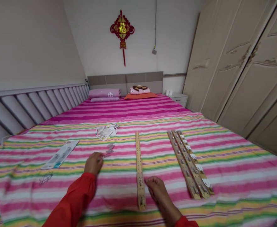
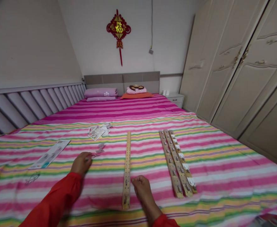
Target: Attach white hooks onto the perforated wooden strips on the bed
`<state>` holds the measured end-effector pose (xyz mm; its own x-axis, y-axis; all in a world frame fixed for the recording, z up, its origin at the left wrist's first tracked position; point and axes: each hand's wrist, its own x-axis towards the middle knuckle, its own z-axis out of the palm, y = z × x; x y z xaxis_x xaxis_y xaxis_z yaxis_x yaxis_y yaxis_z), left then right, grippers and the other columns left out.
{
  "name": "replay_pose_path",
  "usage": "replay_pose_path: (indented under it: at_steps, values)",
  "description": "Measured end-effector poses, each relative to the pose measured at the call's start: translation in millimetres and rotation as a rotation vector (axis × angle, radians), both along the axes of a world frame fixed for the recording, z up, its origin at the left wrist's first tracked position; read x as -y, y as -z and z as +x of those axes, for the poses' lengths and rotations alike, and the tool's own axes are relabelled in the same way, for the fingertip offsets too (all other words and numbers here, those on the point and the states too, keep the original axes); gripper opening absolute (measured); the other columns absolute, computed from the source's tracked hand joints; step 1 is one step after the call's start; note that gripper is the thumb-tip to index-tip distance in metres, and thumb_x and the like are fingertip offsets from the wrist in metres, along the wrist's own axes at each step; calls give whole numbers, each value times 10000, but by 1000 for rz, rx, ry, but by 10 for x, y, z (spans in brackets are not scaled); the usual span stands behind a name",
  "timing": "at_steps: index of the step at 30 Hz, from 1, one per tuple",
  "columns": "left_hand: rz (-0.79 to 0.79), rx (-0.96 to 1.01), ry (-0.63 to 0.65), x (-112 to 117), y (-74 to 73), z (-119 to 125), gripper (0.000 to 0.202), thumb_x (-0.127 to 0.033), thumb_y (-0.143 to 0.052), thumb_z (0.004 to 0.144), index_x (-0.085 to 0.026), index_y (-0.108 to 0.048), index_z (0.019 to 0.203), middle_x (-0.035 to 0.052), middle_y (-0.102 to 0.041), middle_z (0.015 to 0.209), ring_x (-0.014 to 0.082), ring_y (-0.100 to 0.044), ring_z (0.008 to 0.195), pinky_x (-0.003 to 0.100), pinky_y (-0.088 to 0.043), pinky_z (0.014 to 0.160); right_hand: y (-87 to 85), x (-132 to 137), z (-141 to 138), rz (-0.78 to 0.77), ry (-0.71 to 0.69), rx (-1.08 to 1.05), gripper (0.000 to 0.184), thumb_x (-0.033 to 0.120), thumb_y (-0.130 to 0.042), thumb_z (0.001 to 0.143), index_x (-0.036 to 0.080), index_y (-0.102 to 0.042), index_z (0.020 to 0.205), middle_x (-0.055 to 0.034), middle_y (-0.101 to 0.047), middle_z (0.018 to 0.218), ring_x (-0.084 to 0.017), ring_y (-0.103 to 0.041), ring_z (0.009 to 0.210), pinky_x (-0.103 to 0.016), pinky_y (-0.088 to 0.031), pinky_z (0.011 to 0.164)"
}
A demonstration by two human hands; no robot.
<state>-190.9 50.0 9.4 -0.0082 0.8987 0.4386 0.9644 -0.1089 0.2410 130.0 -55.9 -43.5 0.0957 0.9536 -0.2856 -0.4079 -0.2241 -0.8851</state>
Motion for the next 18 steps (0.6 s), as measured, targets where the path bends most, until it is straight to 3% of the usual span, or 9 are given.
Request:
replay_pose_path:
  at_steps: [5, 8, 13, 16, 18]
  values:
    - [-79, -90, -38, -74, -62, 99, 253, -224, -449, 759, -168, -685, 833, 115, -698, 928, 245, -638, 874, 319, -458, 759, 0, -2, 5, 18, 3, 31, 342, 405, -747, 510, 206, -469, 500, 109, -340, 292, -39, -206, 274, -215, -56, 341]
    - [-94, 57, -30, -62, -138, 123, 174, -257, -505, 729, -173, -656, 730, 88, -687, 801, 231, -625, 786, 306, -443, 695, 14, -10, 3, 11, -4, 34, 335, 402, -741, 526, 207, -469, 504, 106, -345, 294, -41, -211, 273, -215, -60, 340]
    - [-268, 875, 29, 62, -271, 178, 136, -286, -662, 614, -174, -586, 615, -26, -583, 532, 121, -543, 533, 220, -423, 540, 53, -17, 2, 15, -9, 26, 329, 397, -735, 530, 208, -466, 508, 116, -321, 284, -38, -199, 276, -213, -54, 345]
    - [-434, 1341, -32, 177, -354, 252, 133, -225, -702, 625, -158, -590, 651, -26, -595, 514, 93, -551, 477, 190, -440, 493, 63, -14, 4, 22, -14, 30, 337, 409, -735, 528, 208, -465, 508, 115, -324, 285, -36, -195, 278, -214, -52, 345]
    - [-488, 1550, -99, 259, -409, 321, 104, -148, -688, 657, -156, -588, 683, 2, -650, 575, 101, -612, 516, 186, -486, 513, 59, -10, 8, 30, -18, 32, 338, 418, -735, 530, 208, -470, 516, 115, -327, 285, -37, -193, 277, -215, -52, 344]
